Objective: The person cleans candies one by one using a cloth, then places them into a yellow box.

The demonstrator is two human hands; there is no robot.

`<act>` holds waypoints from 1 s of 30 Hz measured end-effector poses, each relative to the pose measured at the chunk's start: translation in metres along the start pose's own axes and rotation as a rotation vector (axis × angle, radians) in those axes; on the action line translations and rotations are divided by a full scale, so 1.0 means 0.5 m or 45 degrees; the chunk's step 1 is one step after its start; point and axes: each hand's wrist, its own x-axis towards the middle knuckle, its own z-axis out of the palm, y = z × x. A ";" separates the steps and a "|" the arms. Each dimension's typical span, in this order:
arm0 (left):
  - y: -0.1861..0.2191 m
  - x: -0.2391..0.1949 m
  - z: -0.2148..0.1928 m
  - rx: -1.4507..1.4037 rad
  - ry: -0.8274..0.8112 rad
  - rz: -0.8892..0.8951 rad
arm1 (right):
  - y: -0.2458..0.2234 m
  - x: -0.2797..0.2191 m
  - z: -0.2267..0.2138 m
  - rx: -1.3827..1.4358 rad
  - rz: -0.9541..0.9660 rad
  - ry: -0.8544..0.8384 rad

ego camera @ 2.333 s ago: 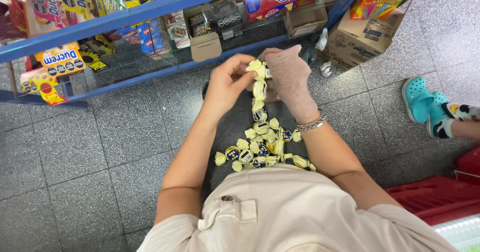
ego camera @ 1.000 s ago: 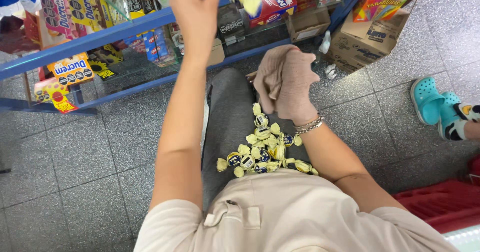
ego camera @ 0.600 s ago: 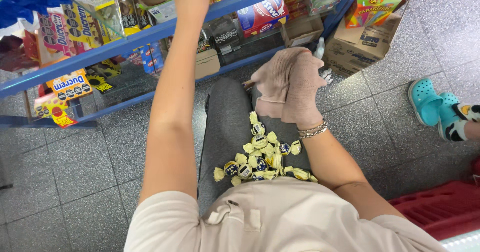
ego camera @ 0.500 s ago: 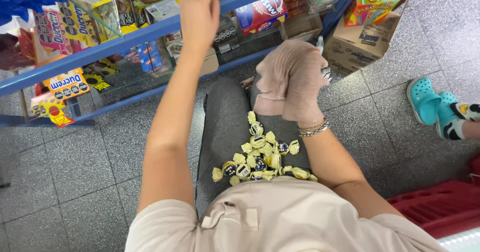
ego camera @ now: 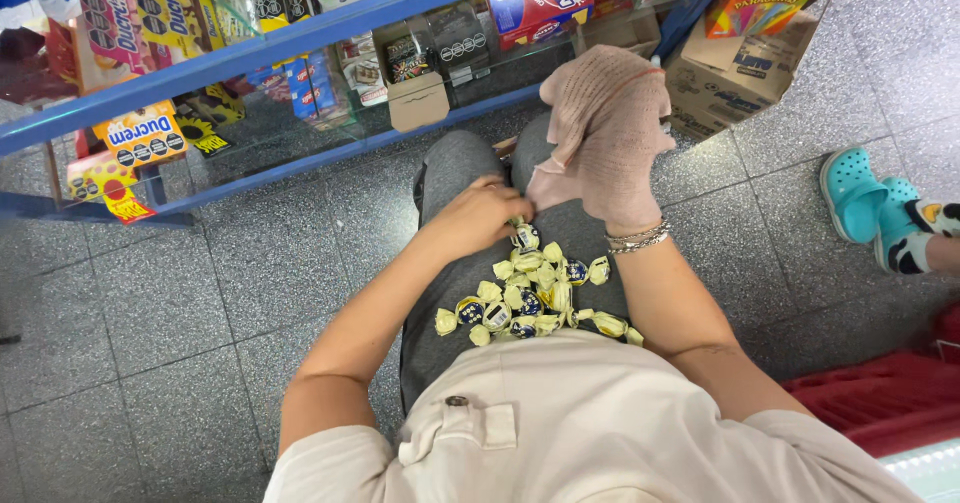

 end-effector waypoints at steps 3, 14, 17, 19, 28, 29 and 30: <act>0.006 -0.001 -0.053 -0.152 -0.010 0.000 | 0.014 -0.025 -0.077 0.167 -0.202 0.048; 0.038 0.017 -0.145 -0.628 0.918 -0.293 | 0.020 -0.126 -0.374 0.681 -0.455 -0.006; 0.042 0.030 -0.118 -0.872 0.903 -0.273 | 0.002 -0.124 -0.282 0.634 0.156 -0.255; 0.064 0.026 -0.133 -0.912 0.922 -0.257 | -0.023 -0.113 -0.218 0.494 0.221 0.056; 0.086 0.043 -0.153 -1.025 0.927 -0.192 | -0.002 -0.020 -0.133 0.021 1.297 0.232; 0.077 0.047 -0.158 -1.005 0.939 -0.199 | 0.010 -0.013 -0.118 0.130 1.215 0.245; 0.071 0.047 -0.191 -1.002 0.940 -0.199 | 0.035 -0.015 -0.099 0.133 1.215 0.246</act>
